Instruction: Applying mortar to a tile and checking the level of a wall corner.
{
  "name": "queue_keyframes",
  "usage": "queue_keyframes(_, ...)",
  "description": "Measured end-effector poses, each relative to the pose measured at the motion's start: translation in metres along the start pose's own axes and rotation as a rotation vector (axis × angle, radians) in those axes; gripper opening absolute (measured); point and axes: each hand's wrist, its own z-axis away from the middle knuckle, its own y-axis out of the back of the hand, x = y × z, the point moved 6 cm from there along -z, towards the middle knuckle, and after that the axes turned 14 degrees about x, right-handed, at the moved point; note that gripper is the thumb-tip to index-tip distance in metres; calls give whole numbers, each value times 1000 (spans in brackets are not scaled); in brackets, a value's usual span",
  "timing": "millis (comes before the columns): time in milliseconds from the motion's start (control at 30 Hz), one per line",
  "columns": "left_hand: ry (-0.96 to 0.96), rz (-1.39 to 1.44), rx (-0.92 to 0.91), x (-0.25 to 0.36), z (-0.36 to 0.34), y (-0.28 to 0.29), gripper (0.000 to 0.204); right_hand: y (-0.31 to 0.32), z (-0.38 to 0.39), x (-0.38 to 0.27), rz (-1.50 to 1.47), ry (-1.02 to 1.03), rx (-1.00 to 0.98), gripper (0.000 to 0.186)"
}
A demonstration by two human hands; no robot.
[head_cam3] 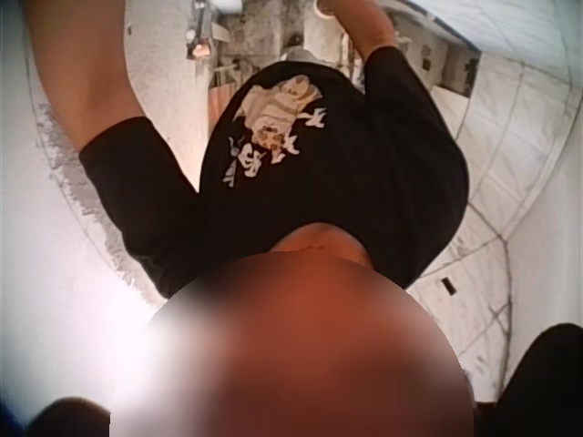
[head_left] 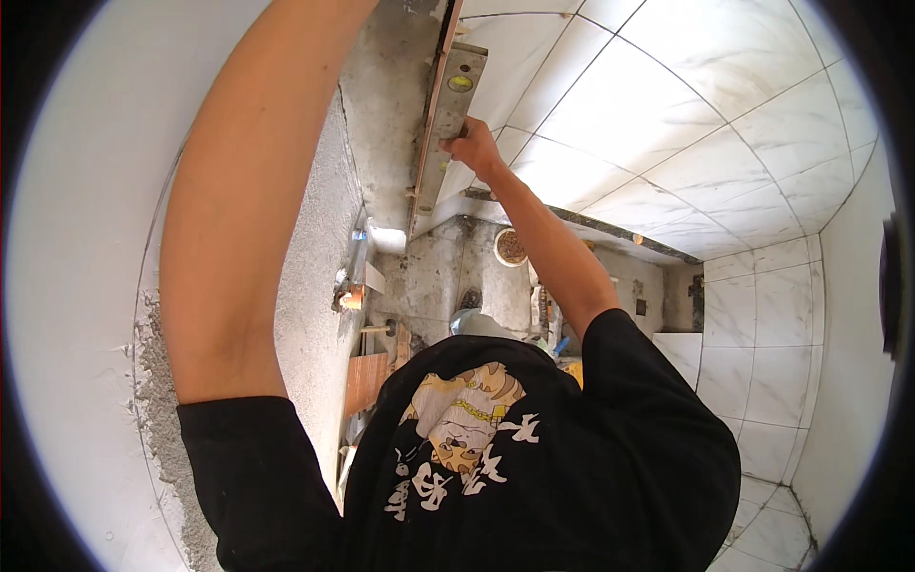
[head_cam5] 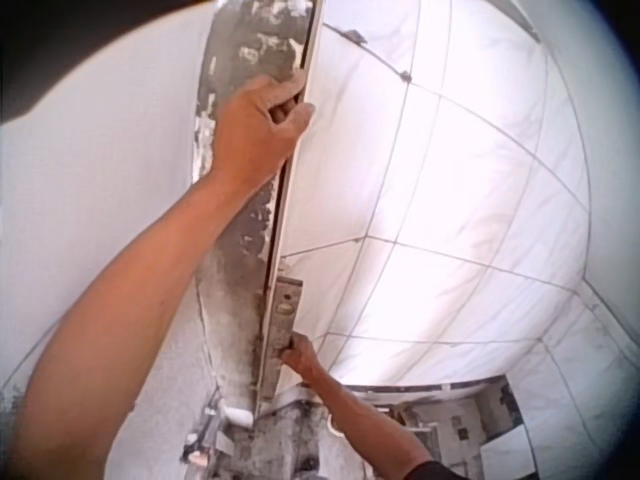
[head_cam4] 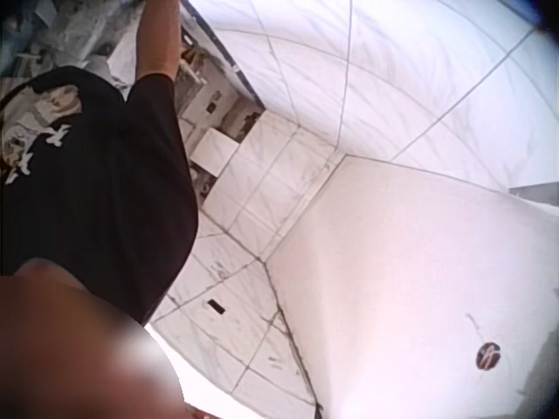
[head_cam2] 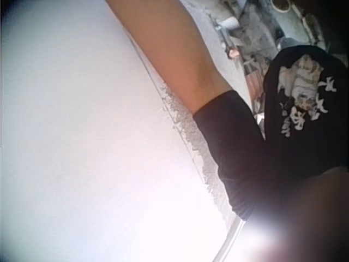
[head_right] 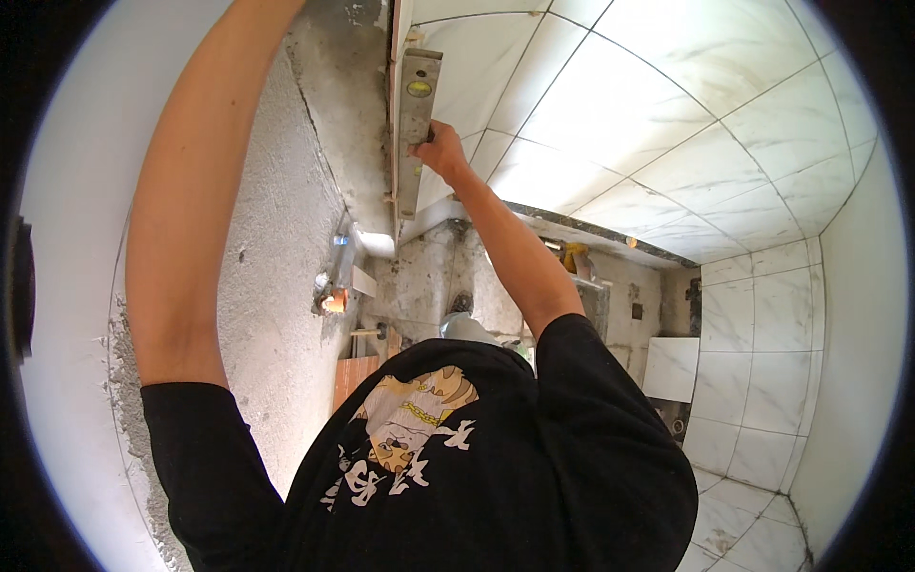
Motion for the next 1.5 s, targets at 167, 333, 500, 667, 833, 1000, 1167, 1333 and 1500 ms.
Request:
queue_keyframes(167, -15, -20, -6, 1, 0, 3, 38, -1, 8, -8, -55, -100, 11, 32)
queue_keyframes(333, 78, 19, -32, 2, 0, 1, 36, 0, 8, -11, -20, -106, -15, 32)
queue_keyframes(500, 96, 15, -44, 5, -2, 2, 35, 0, 11, -21, -41, -81, -14, 32)
queue_keyframes(667, 94, -4, -31, 3, -1, 3, 34, -1, 10, -17, 1, -171, -37, 32)
queue_keyframes(833, 118, 22, -52, 2, -1, 1, 36, 3, 8, -14, -63, -150, -41, 32)
queue_keyframes(1000, 57, -45, -52, 2, -2, 2, 37, 2, 5, -11, -81, -180, -35, 33)
queue_keyframes(1167, 44, -29, -55, 3, -1, 3, 38, 2, 8, -16, -89, -171, -30, 33)
queue_keyframes(1333, 17, -16, -44, 1, -1, 3, 38, 5, 15, -34, -72, -118, -45, 31)
queue_keyframes(1500, 90, 56, -41, 3, 0, 1, 38, 13, 18, -55, -123, -12, -40, 31)
